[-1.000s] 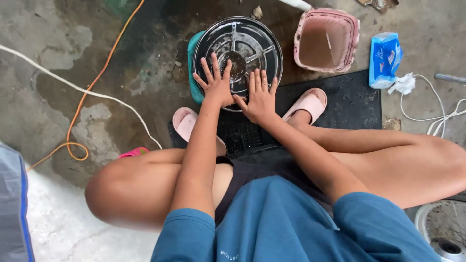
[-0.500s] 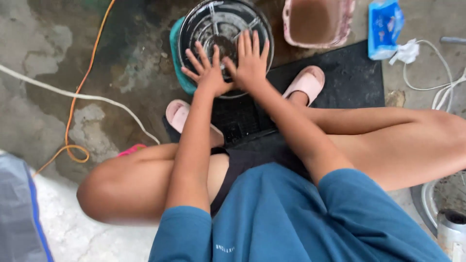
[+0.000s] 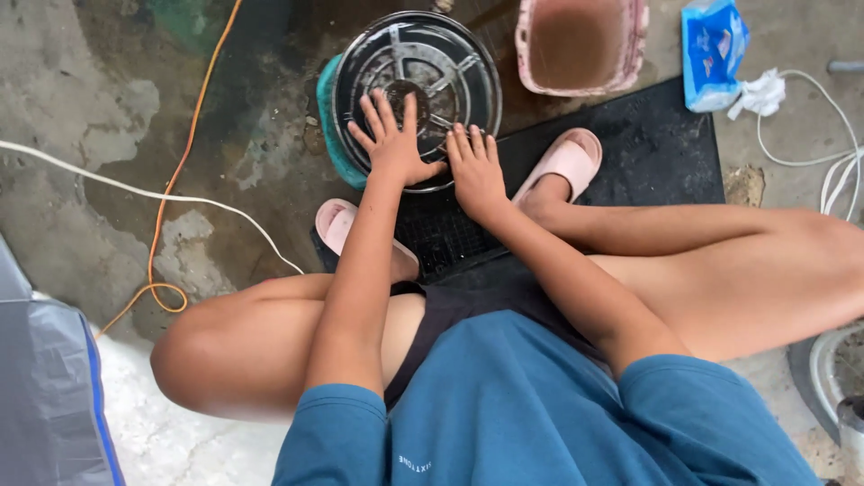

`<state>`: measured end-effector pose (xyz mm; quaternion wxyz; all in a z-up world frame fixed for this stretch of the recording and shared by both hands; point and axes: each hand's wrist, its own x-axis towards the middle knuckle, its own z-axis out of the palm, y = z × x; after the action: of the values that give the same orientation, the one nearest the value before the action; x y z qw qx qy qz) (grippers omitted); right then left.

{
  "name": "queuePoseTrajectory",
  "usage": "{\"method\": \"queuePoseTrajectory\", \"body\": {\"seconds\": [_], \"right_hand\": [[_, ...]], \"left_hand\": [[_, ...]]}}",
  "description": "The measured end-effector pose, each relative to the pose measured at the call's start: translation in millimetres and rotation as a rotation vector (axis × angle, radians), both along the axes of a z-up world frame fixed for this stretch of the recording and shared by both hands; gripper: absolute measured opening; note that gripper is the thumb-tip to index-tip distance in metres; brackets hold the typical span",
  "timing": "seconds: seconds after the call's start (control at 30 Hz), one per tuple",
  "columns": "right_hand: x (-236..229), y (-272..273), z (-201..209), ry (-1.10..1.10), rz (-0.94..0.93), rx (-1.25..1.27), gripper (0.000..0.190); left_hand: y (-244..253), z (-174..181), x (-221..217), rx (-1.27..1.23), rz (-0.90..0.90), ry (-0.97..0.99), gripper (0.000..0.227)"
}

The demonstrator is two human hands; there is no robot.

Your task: The person is manually polishing the edges of a circular metal fan guard using their hands and a small abrasive material.

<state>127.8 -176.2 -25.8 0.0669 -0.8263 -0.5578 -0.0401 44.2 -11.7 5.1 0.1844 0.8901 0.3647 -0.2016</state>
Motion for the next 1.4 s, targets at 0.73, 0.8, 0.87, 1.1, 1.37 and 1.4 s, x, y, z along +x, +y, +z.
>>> {"method": "queuePoseTrajectory", "body": {"seconds": [0.73,0.8,0.87,1.1,1.37,1.4], "right_hand": [[74,8,42,0.694,-0.098,0.209,0.035],[69,8,51,0.735,-0.076,0.148,0.035],[67,8,55,0.725,-0.066,0.135,0.034],[67,11,56,0.769,-0.067,0.156,0.033],[61,14,62,0.688,-0.066,0.163,0.031],[61,14,63,0.686,-0.060,0.160,0.031]], "left_hand": [[-48,10,45,0.162,-0.092,-0.052,0.099],[-51,9,47,0.145,-0.089,-0.030,0.099],[-54,12,49,0.150,-0.091,-0.019,0.097],[-62,14,36,0.142,-0.101,-0.035,0.096],[-69,22,24,0.123,-0.101,-0.066,0.089],[-70,20,23,0.123,-0.095,-0.068,0.089]]}}
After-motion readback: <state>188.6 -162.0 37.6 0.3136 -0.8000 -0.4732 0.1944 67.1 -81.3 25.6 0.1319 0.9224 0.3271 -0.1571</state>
